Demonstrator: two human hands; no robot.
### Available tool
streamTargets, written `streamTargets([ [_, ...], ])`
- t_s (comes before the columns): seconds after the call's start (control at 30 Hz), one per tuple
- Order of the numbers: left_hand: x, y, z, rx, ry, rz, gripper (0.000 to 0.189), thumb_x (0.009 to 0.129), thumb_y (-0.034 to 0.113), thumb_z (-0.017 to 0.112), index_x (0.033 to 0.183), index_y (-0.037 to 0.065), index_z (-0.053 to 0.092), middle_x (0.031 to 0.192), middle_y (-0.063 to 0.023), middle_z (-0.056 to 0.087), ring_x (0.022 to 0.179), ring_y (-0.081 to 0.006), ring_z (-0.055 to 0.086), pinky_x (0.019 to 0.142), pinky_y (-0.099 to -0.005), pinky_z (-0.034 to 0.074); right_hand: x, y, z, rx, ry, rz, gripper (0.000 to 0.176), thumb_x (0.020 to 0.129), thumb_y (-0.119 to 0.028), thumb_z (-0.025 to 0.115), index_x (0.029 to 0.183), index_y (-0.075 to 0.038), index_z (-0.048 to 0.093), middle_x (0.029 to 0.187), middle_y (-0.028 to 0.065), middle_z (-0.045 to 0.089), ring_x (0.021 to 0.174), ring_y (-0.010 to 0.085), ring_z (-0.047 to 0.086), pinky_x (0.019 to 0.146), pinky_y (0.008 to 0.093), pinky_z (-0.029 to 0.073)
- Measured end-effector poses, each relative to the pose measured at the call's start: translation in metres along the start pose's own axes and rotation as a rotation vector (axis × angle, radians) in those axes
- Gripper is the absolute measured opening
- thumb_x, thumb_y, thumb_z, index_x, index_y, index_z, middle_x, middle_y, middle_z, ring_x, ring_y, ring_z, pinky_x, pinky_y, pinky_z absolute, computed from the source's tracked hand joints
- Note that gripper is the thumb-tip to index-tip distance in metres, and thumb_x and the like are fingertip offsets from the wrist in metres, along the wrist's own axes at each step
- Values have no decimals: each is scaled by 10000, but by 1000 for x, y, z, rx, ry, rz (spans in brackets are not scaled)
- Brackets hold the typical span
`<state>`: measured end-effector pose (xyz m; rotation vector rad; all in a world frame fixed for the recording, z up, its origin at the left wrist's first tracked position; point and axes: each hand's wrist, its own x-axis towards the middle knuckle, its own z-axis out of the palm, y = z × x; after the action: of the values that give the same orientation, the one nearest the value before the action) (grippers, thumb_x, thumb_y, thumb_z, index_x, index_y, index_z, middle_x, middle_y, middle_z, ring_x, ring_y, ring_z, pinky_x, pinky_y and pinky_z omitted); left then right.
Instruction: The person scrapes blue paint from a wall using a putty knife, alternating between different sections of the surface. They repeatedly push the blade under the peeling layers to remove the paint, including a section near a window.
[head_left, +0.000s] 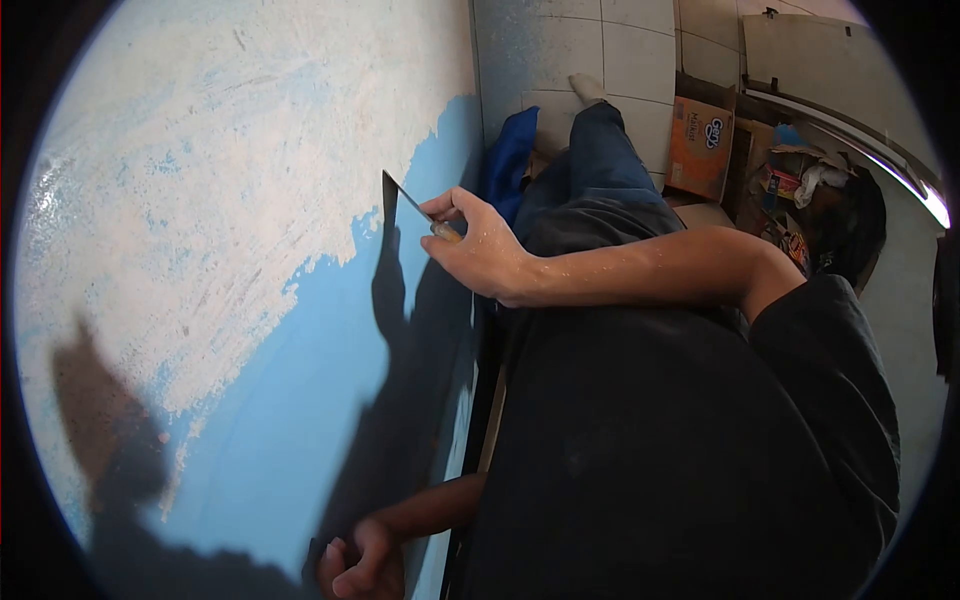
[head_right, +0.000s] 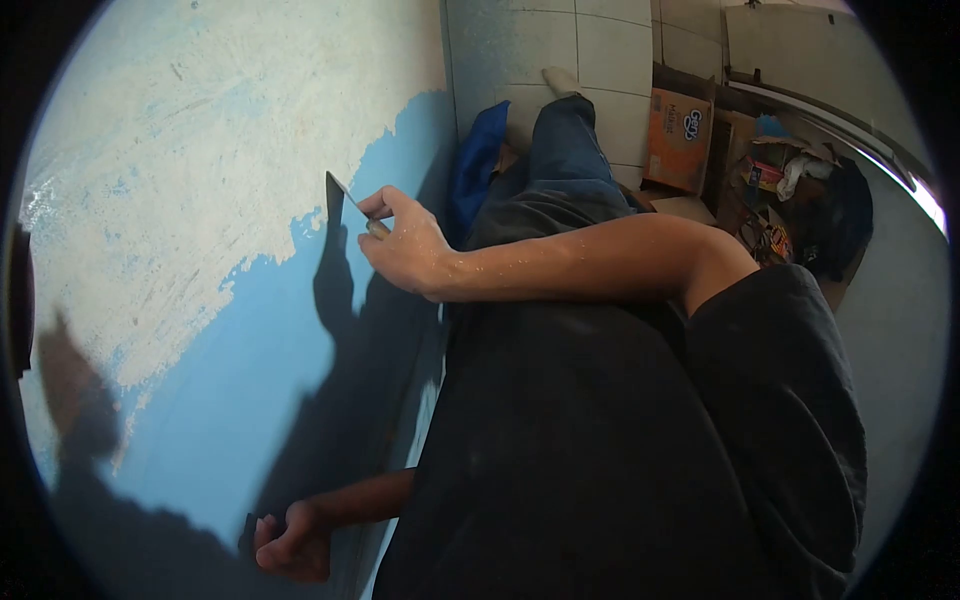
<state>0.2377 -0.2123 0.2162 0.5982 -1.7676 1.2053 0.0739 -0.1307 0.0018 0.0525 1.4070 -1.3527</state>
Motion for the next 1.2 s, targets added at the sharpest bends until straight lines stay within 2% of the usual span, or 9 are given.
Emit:
streamTargets([
  [0.23,-2,0,2,-108,13,-52,559,1013,244,471,483,83,547,445,-26,536,377,-118,509,373,-249,388,-9,-8,4,104,0,72,294,895,-89,663,1162,-5,574,1108,119,552,1080,200,543,953,329,439],
  [0.3,0,4,2,-93,11,-28,554,1013,240,478,489,76,548,447,-29,531,381,-120,512,373,-245,391,3,8,3,80,43,64,289,894,-82,660,1158,-6,571,1110,118,552,1076,195,542,947,325,440],
  [0.43,2,3,3,-121,-5,10,559,1021,251,476,497,71,551,451,-26,524,390,-125,520,372,-242,392,-13,-9,11,155,1,126,290,893,-95,653,1160,-21,567,1120,107,556,1051,190,552,934,326,447],
  [0.53,2,7,5,-139,-15,-11,557,1020,253,484,496,75,549,453,-23,521,394,-128,520,373,-243,394,-5,3,9,91,25,69,309,888,-103,656,1172,-29,560,1141,110,557,1037,200,563,904,334,462],
  [0.63,0,4,4,-134,-26,-16,560,1019,263,493,498,68,553,458,-27,528,403,-127,521,378,-242,399,5,3,5,129,53,115,319,885,-96,650,1181,-33,549,1154,117,559,1027,209,575,883,351,475],
  [0.73,3,4,4,-139,-19,60,540,1012,252,515,511,57,566,474,-35,544,416,-126,528,390,-245,413,-12,-9,8,75,-14,119,314,882,-88,643,1177,-30,550,1156,118,559,1012,202,584,869,344,488],
  [0.93,-3,4,6,-205,-21,-3,482,1001,208,542,549,48,592,506,-32,575,423,-124,541,412,-255,442,12,6,0,139,20,116,296,889,-80,622,1169,-21,548,1162,125,556,1008,214,591,869,353,487],
  [1.13,-1,-3,4,-196,-65,75,456,996,188,529,570,41,596,507,-34,580,423,-124,544,413,-257,447,13,12,-1,68,37,59,301,881,-82,623,1170,-37,554,1157,115,559,1004,210,585,876,349,483],
  [1.2,-2,-4,4,-195,-61,64,455,994,183,524,567,45,593,506,-31,580,422,-122,544,413,-258,448,21,14,-1,137,43,124,299,876,-79,625,1165,-41,560,1148,111,565,994,208,587,866,346,485],
])
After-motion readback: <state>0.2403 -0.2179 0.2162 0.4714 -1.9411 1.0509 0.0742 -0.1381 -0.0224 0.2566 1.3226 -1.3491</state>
